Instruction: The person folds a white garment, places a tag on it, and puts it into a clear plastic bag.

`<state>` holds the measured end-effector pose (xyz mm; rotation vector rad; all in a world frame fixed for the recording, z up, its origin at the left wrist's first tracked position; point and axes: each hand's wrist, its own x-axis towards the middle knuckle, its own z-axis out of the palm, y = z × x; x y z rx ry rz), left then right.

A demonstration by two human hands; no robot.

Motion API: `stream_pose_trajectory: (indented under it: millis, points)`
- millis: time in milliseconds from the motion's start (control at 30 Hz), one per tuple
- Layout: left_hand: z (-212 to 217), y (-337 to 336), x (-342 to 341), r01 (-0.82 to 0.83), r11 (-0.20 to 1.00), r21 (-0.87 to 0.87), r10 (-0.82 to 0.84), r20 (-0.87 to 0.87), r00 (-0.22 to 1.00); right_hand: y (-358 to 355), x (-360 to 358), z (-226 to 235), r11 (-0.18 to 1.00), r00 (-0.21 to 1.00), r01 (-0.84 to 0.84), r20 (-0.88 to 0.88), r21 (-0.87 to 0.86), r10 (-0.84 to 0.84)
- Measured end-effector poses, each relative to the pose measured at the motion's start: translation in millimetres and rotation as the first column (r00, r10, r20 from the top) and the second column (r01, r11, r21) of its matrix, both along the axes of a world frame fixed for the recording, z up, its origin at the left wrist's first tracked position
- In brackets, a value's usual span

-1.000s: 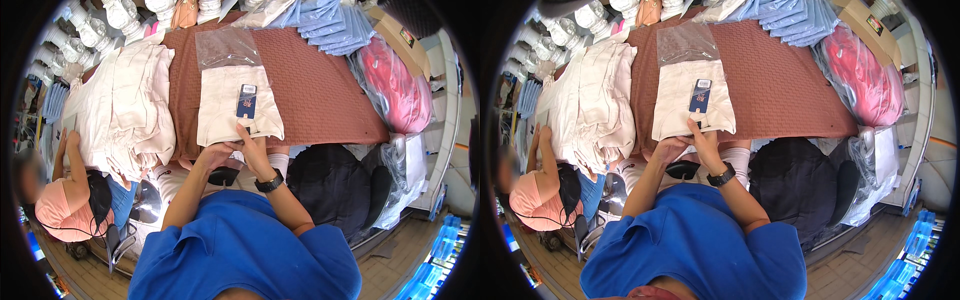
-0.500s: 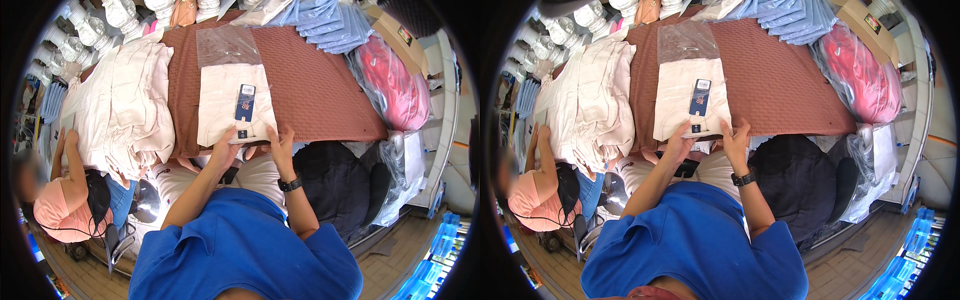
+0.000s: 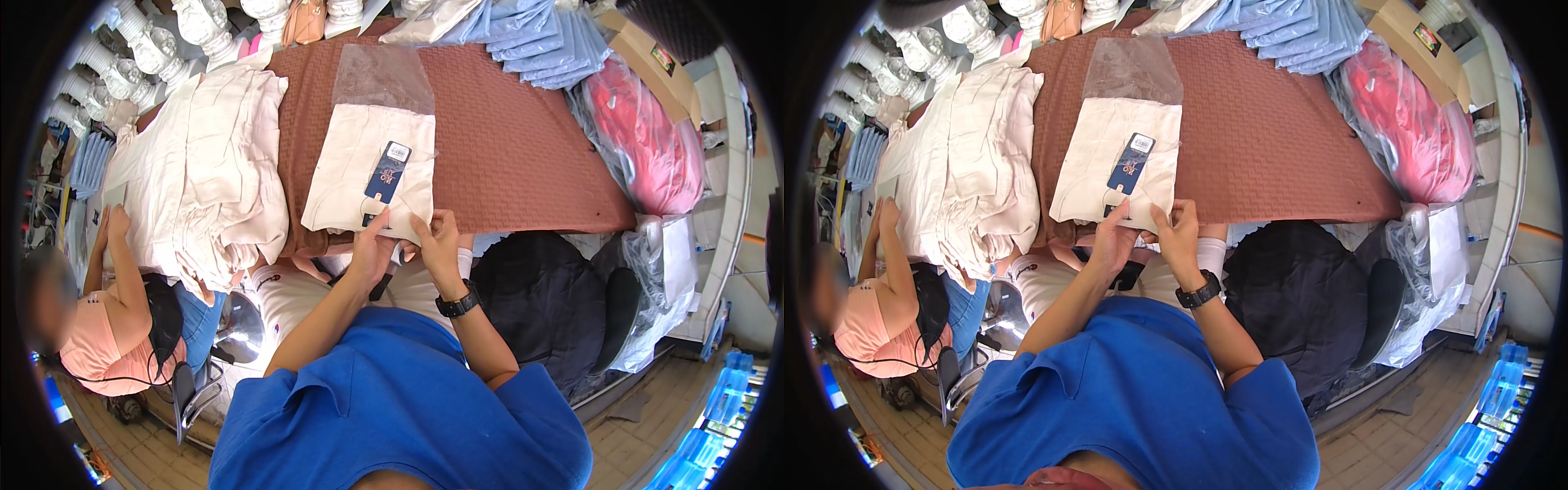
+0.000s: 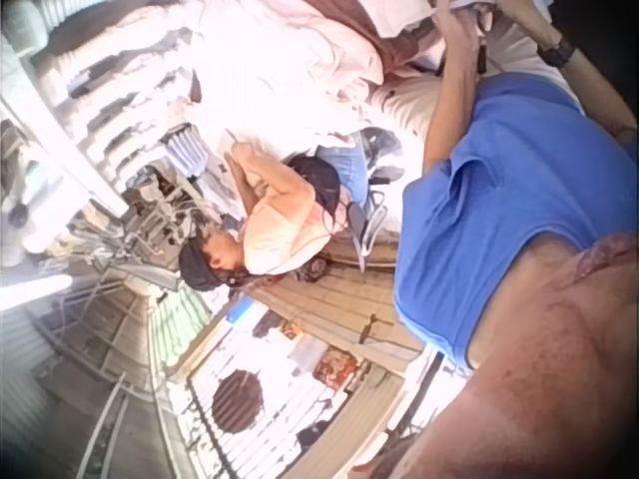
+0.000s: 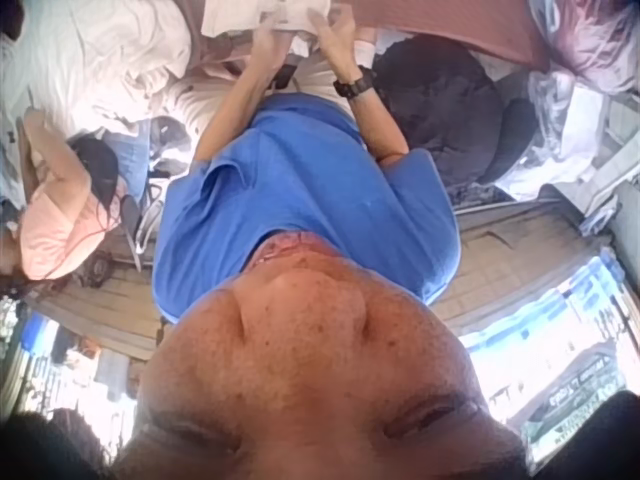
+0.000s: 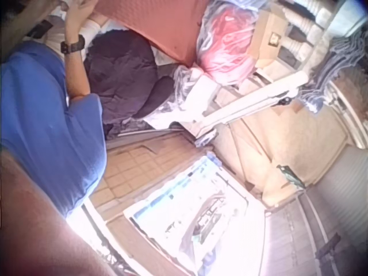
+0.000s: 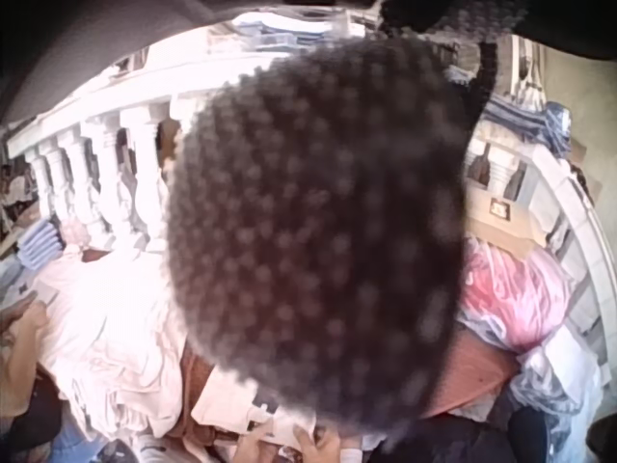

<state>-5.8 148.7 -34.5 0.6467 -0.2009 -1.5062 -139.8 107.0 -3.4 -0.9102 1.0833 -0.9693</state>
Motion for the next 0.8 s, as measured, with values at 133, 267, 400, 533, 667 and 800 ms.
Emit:
stream_pose_trajectory:
  millis: [133, 267, 400, 533, 667, 800]
  points:
    - [1, -4, -5, -0.038, 0.999, 0.023, 0.038, 0.033, 0.999, -3, -7, -12, 0.997, 0.995, -0.072, -0.073, 0.005, 0.072]
    - [-2, -7, -5, -0.115, 0.992, 0.04, 0.114, 0.027, 0.993, -32, -18, 1, 0.859, 0.785, -0.19, -0.599, -0.476, -0.158]
    - [0, -8, -4, -0.108, 0.994, 0.001, 0.107, 0.089, 0.99, -88, -12, 13, 0.442, 0.763, -0.303, -0.493, -0.844, -0.418]
    - [-14, -13, -3, -0.116, 0.993, 0.009, 0.115, 0.088, 0.99, -134, -16, -21, 0.243, 0.78, -0.482, -0.538, -0.842, -0.318]
    - [-16, -20, 0, -0.123, 0.992, -0.01, 0.124, 0.07, 0.99, -128, -11, -10, 0.505, 0.803, -0.44, -0.577, -0.742, -0.148]
    - [-9, -19, 0, -0.119, 0.993, 0.006, 0.118, 0.105, 0.987, -132, -5, 6, 0.48, 0.807, -0.412, -0.554, -0.775, -0.203]
